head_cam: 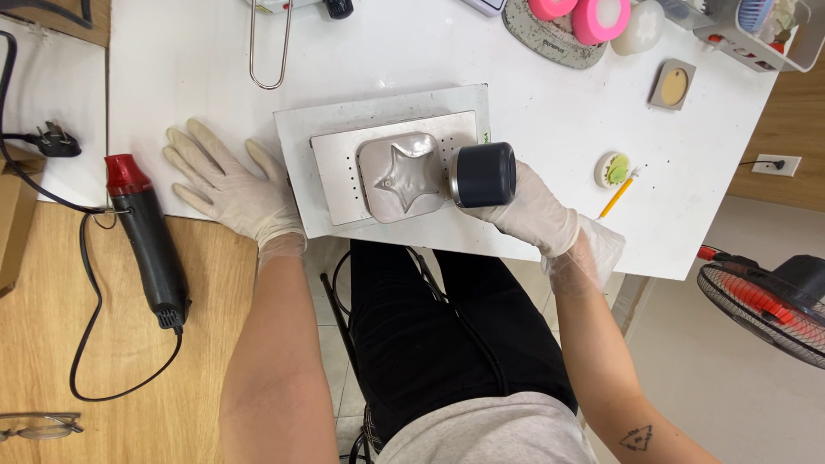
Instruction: The person holds a black pitcher and pours melted wax into a star-shaped metal mold on the worktable, then sets the pitcher down and picks up a heat gun, aiming it at a small green candle to heat its surface.
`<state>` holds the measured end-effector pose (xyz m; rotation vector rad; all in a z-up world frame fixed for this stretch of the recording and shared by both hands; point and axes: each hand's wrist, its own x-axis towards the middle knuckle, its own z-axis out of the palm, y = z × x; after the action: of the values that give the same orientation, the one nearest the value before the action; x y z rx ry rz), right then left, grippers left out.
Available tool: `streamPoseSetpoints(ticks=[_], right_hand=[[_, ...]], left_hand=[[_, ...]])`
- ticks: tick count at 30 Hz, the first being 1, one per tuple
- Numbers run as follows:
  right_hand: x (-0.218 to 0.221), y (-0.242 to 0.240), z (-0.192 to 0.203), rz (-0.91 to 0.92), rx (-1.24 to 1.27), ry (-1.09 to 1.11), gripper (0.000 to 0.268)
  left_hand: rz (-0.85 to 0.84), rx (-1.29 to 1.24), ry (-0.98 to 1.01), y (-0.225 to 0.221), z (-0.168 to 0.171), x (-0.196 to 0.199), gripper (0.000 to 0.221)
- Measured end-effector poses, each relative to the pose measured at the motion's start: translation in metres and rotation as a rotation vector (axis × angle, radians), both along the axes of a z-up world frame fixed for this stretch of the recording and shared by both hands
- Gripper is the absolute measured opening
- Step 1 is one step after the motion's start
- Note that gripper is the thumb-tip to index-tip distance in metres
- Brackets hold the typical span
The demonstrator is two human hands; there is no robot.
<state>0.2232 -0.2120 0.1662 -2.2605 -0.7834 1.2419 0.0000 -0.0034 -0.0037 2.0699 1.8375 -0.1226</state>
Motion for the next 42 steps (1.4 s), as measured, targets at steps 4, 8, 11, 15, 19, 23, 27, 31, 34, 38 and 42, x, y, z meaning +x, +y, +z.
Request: streamPoseSetpoints(ticks=[4,8,11,15,19,23,27,31,34,38,42], right_hand=[[-0.003,0.003,0.004,-0.014,-0.022,0.005,0.048],[-0.010,0.024,0.034,-0.029,-0.050,-0.022,0.048],[-0.010,0.045,0.059,-0.083,-0.233,-0.118,0.047],[-0.013,0.064,0.081,0.008,-0.218,-0.315,0.041],[-0.023,0.084,0.084,0.007,-0.159,-0.349,0.054],[-0.031,0.094,0.085,0.070,-0.317,-0.387,0.055],[-0.038,0.107,0.092,0.079,-0.429,-0.384,0.055],[-0.035,0.112,0.092,0.089,-0.407,-0.421,0.056],[-0.040,0.112,0.089,0.149,-0.419,-0.429,0.056],[-0.047,0.121,0.092,0.088,-0.465,-0.403,0.055],[-0.052,0.126,0.097,0.007,-0.422,-0.453,0.052]], left_hand=[[0.009,-0.001,0.003,0.001,0.001,0.000,0.068],[0.010,0.011,-0.024,-0.002,-0.001,-0.002,0.069],[0.012,0.018,-0.032,0.005,0.003,0.002,0.069],[0.011,-0.014,-0.026,-0.001,0.006,-0.003,0.068],[-0.002,0.019,-0.022,0.001,-0.008,-0.003,0.069],[0.001,0.004,-0.019,0.003,0.002,-0.004,0.069],[-0.002,-0.032,-0.017,0.002,0.003,-0.003,0.069],[0.002,-0.033,-0.016,0.006,0.008,0.000,0.069],[0.000,-0.073,0.005,0.002,0.006,-0.005,0.069],[0.003,-0.086,-0.024,0.007,0.012,-0.005,0.069],[0.005,-0.109,-0.028,0.004,0.012,-0.005,0.070]])
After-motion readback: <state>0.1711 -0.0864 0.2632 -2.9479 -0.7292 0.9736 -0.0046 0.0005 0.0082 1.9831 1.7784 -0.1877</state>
